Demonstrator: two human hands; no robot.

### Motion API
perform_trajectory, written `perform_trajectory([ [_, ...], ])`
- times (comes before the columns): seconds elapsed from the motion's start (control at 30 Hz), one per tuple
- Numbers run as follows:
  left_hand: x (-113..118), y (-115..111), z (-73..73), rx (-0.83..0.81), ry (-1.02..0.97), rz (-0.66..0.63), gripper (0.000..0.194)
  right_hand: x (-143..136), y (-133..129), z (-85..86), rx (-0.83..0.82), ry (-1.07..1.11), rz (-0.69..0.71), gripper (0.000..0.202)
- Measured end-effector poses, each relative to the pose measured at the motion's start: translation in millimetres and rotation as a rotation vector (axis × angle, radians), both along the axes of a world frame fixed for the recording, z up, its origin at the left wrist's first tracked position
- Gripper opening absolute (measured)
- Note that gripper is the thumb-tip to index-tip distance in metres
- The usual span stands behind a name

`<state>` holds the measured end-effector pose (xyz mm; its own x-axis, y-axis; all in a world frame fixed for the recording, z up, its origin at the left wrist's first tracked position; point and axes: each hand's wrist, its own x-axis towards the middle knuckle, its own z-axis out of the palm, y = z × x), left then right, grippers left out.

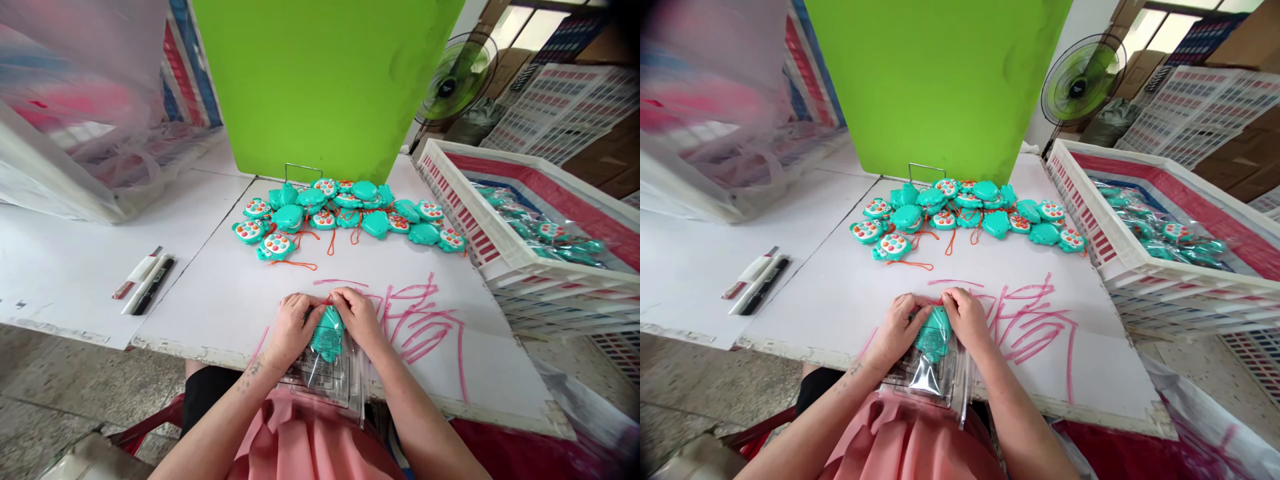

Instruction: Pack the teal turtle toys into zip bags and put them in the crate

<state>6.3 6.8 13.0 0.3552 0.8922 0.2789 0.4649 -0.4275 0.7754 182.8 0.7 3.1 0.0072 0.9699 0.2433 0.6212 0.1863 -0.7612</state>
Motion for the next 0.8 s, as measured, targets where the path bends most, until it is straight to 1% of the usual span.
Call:
perform_trajectory([
  [0.2, 0.7, -0.2, 1.0, 0.01, -0.019, 0.025, 0.013, -1.5, 0.9, 0.6, 0.01, -0.022, 0.009, 0.021],
  [0.33, -0.1, -1.4, 0.6, -0.033, -0.021, 0.027, 0.013, -1.5, -0.3, 0.9, 0.034, 0.003, 0.006, 0.019],
  [0.4, -0.7, -2.0, 0.5, -0.102, -0.03, 0.01, 0.012, -1.0, -1.1, 1.4, 0.078, 0.042, -0.03, 0.018],
  [0.5, -1.0, -2.3, 1.3, -0.185, -0.063, -0.002, 0.013, 1.0, -2.2, 4.3, 0.165, 0.123, -0.133, 0.019],
  [0.57, -0.9, -1.5, 1.0, -0.143, -0.088, 0.003, 0.014, 2.8, -2.9, 8.1, 0.205, 0.185, -0.202, 0.02],
  [0.63, -0.8, 0.1, -1.9, -0.059, -0.12, 0.021, 0.012, 4.3, -3.8, 12.4, 0.202, 0.277, -0.237, 0.022],
  [0.7, -1.2, 2.1, -7.8, -0.029, -0.166, 0.065, 0.027, 5.1, -5.0, 15.9, 0.156, 0.404, -0.22, 0.023],
  [0.77, -1.9, 3.8, -14.3, -0.1, -0.221, 0.097, 0.044, 4.9, -6.7, 18.3, 0.105, 0.53, -0.175, 0.023],
  [0.8, -2.3, 4.3, -16.8, -0.156, -0.244, 0.093, 0.049, 4.5, -7.9, 19.4, 0.092, 0.576, -0.153, 0.023],
])
